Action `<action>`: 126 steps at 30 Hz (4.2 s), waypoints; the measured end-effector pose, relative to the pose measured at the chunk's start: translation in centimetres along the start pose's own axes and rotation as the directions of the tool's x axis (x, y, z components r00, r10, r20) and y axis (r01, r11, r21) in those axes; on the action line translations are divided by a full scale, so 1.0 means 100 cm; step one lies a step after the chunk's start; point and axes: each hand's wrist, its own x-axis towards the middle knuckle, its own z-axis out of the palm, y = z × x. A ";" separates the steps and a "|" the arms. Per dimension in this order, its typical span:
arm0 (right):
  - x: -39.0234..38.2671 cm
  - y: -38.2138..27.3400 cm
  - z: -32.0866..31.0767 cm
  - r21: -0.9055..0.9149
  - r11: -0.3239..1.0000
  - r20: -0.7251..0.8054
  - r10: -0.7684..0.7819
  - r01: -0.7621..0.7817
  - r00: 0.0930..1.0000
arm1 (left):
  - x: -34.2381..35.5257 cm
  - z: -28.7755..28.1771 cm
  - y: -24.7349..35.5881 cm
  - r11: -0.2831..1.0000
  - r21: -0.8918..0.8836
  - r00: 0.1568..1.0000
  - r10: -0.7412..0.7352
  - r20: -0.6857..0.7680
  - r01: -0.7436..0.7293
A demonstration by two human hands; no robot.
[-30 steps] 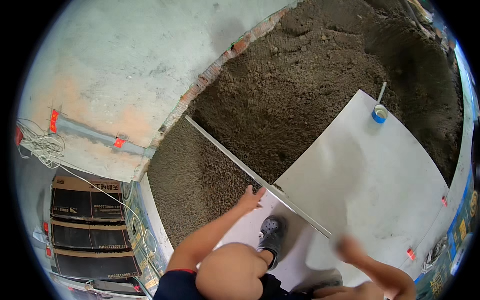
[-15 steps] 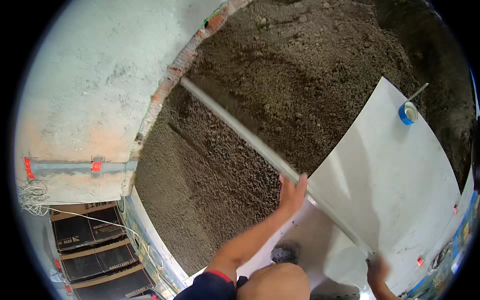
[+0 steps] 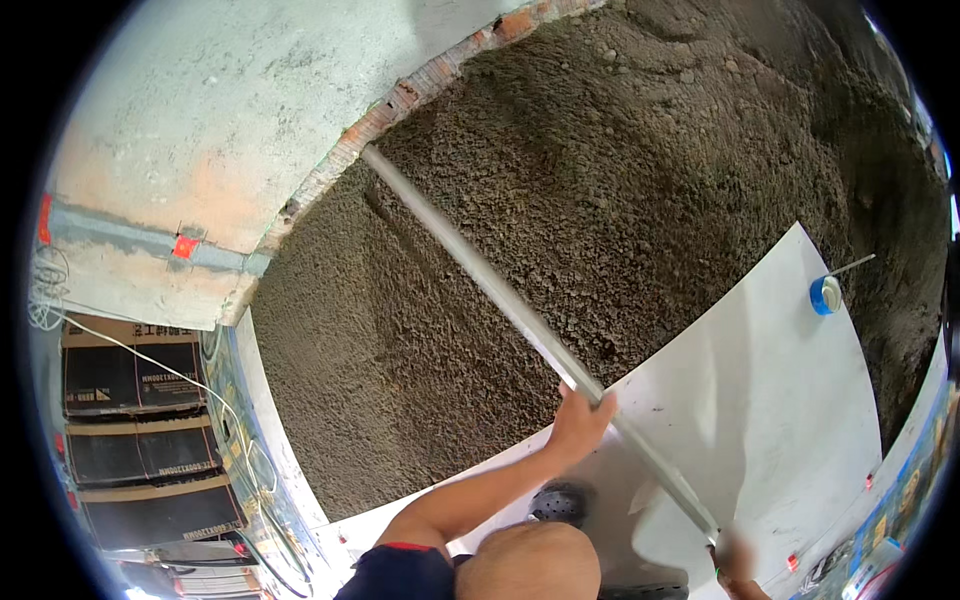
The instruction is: The person levels a base of dry mortar using a metal straightedge and a notched trowel, then hammers a large floor tile into place with a rubber mallet.
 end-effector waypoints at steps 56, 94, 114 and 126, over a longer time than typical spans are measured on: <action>0.009 -0.118 0.023 -0.549 0.727 0.069 -0.452 0.412 0.890 | 0.026 0.012 -0.029 0.944 0.164 0.861 0.329 -0.387 -0.287; 0.030 -0.205 0.018 -0.211 0.975 -0.404 -0.146 0.063 0.903 | 0.190 0.138 0.107 0.869 0.177 0.873 0.481 -0.083 -0.462; -0.074 -0.064 0.019 -0.417 0.906 -0.292 -0.053 -0.078 0.955 | 0.036 0.209 0.038 0.915 -0.110 0.903 0.402 0.151 -0.389; 0.103 -0.270 0.010 -0.272 0.958 -0.412 -0.028 -0.094 0.911 | 0.281 0.182 0.222 0.884 0.087 0.882 0.444 0.155 -0.460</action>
